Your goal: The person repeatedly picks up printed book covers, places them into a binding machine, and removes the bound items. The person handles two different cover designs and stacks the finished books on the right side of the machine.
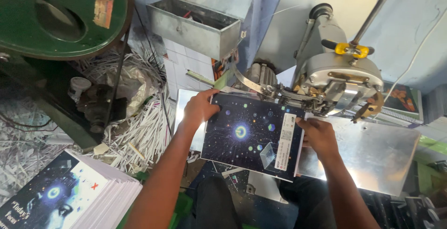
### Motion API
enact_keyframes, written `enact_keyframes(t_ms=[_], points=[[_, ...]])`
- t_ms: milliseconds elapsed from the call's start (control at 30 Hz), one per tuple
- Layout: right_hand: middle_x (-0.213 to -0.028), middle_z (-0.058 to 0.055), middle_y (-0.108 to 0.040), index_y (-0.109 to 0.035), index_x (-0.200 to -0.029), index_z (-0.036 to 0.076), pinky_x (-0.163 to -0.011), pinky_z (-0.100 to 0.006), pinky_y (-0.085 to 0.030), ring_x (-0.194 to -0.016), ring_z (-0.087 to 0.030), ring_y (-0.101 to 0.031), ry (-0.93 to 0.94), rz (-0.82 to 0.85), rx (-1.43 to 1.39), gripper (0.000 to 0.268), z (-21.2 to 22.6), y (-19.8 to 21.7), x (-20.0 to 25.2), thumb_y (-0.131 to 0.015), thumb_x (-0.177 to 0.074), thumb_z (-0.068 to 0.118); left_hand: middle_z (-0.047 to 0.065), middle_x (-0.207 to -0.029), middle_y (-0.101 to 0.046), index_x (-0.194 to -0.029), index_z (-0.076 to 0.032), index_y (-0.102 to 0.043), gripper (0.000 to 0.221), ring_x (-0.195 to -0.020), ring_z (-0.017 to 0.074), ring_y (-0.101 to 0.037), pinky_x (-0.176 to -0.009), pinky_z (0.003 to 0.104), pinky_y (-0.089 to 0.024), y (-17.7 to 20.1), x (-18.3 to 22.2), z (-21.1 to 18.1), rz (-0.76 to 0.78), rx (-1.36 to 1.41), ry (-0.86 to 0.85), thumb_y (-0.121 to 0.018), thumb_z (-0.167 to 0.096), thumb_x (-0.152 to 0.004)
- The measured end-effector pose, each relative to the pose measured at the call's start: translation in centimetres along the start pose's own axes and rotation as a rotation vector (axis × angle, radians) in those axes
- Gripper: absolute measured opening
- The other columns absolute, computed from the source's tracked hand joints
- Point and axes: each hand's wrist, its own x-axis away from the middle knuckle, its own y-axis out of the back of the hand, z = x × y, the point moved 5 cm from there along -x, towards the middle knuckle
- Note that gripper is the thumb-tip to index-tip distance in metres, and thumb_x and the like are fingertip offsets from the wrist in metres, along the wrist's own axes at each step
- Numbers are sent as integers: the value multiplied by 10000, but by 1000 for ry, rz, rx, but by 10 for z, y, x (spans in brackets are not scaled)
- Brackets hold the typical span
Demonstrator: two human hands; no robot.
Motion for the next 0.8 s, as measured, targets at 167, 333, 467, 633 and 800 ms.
enact_keyframes(t_ms=[167, 333, 467, 633, 800], points=[[-933, -217, -772, -709, -1131, -107, -688, -370, -644, -777, -278, -776, 32, -60, 36, 443, 0, 20, 5, -712, -916, 281, 113, -1166, -741, -1294, -292, -695, 619, -1063, 331, -709, -917, 410, -552, -11, 8, -18, -56, 44, -67, -818, -235, -690], [-883, -177, -775, -751, -1084, -59, -677, -351, -631, -744, -239, -760, 69, -92, 115, 395, -2, 32, 4, -726, -918, 298, 118, -1147, -752, -1315, -286, -693, 624, -1052, 323, -723, -921, 402, -555, -19, 11, -26, -52, 69, -51, -797, -212, -704], [-843, -152, -775, -778, -1044, -21, -672, -336, -625, -721, -214, -754, 63, -128, 195, 351, -1, 40, 1, -727, -925, 304, 125, -1154, -747, -1324, -273, -683, 651, -1048, 324, -722, -912, 398, -555, -22, 13, -33, -60, 102, -98, -829, -181, -697], [-834, -138, -775, -781, -1041, -28, -676, -336, -610, -716, -220, -753, 64, -150, 213, 365, -2, 50, 2, -728, -929, 315, 165, -1108, -750, -1371, -281, -653, 682, -1032, 335, -729, -912, 400, -553, -32, 14, -38, -23, 85, -84, -841, -163, -727], [-811, -143, -773, -778, -1051, 17, -648, -344, -572, -671, -229, -736, 102, -201, 351, 371, 1, 62, 9, -706, -936, 362, 159, -1150, -738, -1333, -221, -666, 675, -1047, 341, -715, -899, 407, -548, -42, 16, -49, -65, 148, -172, -860, -131, -693]])
